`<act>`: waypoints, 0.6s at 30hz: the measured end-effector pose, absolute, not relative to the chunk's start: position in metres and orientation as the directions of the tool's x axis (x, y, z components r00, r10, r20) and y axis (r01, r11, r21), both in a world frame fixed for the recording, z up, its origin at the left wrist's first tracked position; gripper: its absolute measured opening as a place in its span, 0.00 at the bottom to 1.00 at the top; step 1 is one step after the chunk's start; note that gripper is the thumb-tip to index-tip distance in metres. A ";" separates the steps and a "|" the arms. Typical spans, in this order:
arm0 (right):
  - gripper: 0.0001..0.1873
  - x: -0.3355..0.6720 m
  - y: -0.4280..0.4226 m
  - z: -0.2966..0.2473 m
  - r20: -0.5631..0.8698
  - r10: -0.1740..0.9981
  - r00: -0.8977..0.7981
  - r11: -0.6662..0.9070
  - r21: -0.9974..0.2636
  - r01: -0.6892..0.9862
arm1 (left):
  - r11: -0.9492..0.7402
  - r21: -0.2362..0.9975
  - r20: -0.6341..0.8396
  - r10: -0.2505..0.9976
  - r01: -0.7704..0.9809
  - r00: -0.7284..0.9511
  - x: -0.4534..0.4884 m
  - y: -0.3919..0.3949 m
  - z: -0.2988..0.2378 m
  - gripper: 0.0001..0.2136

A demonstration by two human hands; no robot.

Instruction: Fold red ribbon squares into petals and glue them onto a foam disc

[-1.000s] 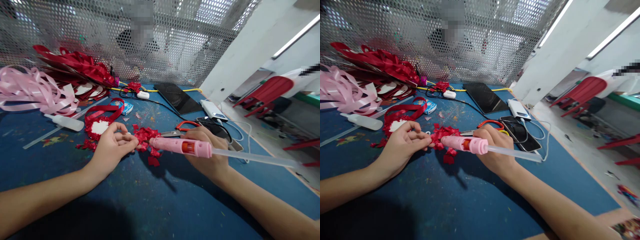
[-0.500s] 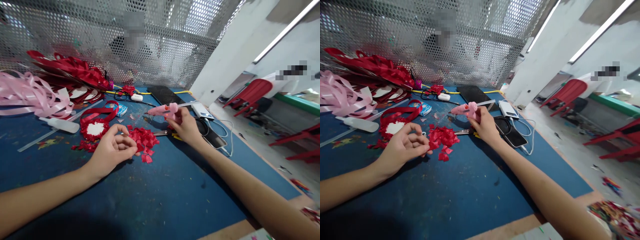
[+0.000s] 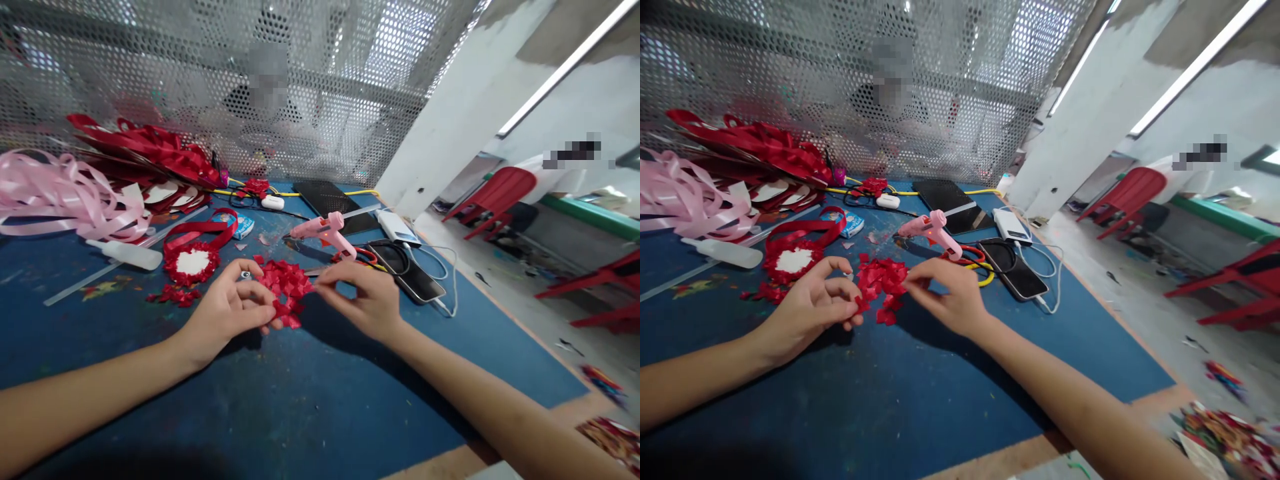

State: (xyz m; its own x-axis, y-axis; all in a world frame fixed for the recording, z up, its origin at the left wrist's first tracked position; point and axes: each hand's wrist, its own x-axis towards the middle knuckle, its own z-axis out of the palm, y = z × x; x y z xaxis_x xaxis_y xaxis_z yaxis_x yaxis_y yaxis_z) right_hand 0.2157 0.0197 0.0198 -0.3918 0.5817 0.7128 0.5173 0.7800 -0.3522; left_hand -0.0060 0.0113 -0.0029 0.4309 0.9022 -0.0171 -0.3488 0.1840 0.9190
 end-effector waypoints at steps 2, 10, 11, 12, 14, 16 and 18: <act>0.06 0.204 0.013 0.015 0.710 0.520 -0.474 0.849 -0.369 0.377 | 0.210 0.917 -0.021 0.874 -0.339 0.486 -0.005 0.009 -0.002 0.23; 0.06 0.193 0.008 0.005 0.666 0.456 -0.591 0.883 -0.419 0.209 | 0.254 0.925 -0.060 0.832 -0.284 0.551 -0.004 0.012 -0.001 0.24; 0.06 0.193 0.007 0.005 0.664 0.452 -0.596 0.884 -0.420 0.203 | 0.254 0.925 -0.061 0.834 -0.284 0.548 -0.004 0.012 -0.001 0.25; 0.06 0.194 0.006 0.006 0.664 0.445 -0.601 0.887 -0.418 0.196 | 0.254 0.925 -0.063 0.836 -0.283 0.545 -0.004 0.012 -0.001 0.25; 0.06 0.194 0.005 0.006 0.668 0.439 -0.601 0.891 -0.411 0.195 | 0.253 0.928 -0.070 0.839 -0.274 0.539 -0.004 0.011 -0.001 0.26; 0.07 0.194 0.004 0.005 0.675 0.449 -0.586 0.889 -0.404 0.216 | 0.254 0.931 -0.079 0.841 -0.262 0.536 -0.005 0.011 -0.002 0.25; 0.07 0.195 0.004 0.005 0.674 0.464 -0.575 0.883 -0.406 0.237 | 0.257 0.935 -0.089 0.837 -0.244 0.540 -0.005 0.011 -0.002 0.25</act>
State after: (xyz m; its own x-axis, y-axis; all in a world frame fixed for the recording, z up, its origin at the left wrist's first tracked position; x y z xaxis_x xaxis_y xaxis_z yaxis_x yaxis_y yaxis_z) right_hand 0.1947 0.0036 0.0052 -0.5745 0.4645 0.6739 0.2374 0.8826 -0.4058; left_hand -0.0049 0.0112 -0.0022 0.5403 0.8368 -0.0886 -0.2443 0.2568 0.9351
